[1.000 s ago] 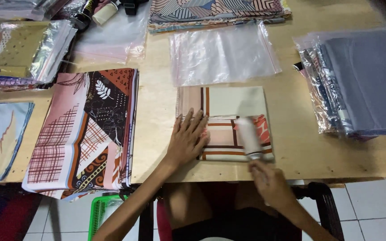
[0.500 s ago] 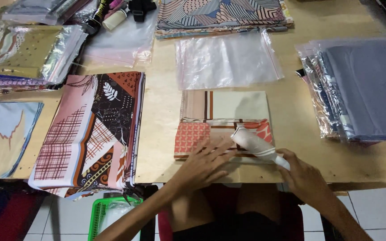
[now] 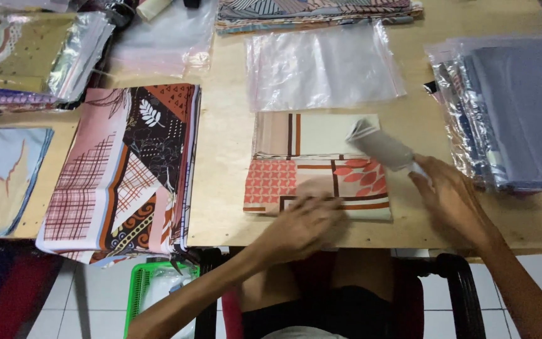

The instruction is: Using a lint roller to meticulously clean folded fabric items on a work table.

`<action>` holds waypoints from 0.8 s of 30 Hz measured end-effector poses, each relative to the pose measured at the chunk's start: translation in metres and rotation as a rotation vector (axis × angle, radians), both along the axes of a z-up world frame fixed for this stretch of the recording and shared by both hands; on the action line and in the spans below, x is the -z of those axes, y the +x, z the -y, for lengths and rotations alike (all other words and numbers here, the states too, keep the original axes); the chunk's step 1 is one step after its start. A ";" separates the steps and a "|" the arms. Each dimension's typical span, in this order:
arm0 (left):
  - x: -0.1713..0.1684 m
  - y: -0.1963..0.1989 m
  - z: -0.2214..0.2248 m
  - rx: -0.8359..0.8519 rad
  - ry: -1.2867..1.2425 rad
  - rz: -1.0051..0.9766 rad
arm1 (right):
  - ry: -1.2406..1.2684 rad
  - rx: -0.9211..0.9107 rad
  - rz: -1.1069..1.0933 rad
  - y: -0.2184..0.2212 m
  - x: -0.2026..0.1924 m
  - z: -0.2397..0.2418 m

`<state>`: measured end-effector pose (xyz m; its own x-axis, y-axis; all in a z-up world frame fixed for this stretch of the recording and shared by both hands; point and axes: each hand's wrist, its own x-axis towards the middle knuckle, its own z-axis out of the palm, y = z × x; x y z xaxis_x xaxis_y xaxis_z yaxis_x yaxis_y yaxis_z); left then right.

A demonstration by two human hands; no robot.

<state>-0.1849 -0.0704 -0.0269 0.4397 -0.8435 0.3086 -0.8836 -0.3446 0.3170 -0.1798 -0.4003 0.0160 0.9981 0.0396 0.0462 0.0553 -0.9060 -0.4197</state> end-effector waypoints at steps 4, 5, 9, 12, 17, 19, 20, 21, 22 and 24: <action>-0.006 -0.004 0.040 -0.022 0.215 0.437 | -0.083 -0.396 0.292 0.021 0.029 -0.022; 0.003 -0.005 0.040 -0.030 0.216 0.434 | -0.083 -0.404 0.290 0.024 0.034 -0.036; -0.006 0.004 0.012 0.146 -0.173 0.152 | -0.159 -0.604 0.432 0.041 0.031 -0.090; -0.003 0.006 -0.031 0.025 -0.113 0.154 | -0.124 -0.705 0.262 0.051 0.013 -0.124; -0.001 -0.004 -0.043 -0.085 -0.016 0.032 | -0.191 -0.584 -0.050 0.118 0.068 -0.133; -0.002 -0.004 -0.043 -0.077 -0.039 0.002 | -0.328 -0.480 0.108 0.145 0.081 -0.131; -0.003 -0.004 -0.043 -0.077 -0.039 0.006 | -0.330 -0.479 0.112 0.155 0.077 -0.134; -0.004 -0.004 -0.043 -0.077 -0.042 -0.010 | -0.299 -0.455 0.140 0.165 0.074 -0.136; -0.005 -0.005 -0.042 -0.077 -0.044 -0.028 | -0.267 -0.431 0.167 0.173 0.071 -0.138; -0.002 -0.002 -0.042 -0.076 -0.056 -0.059 | -0.235 -0.418 0.191 0.176 0.065 -0.144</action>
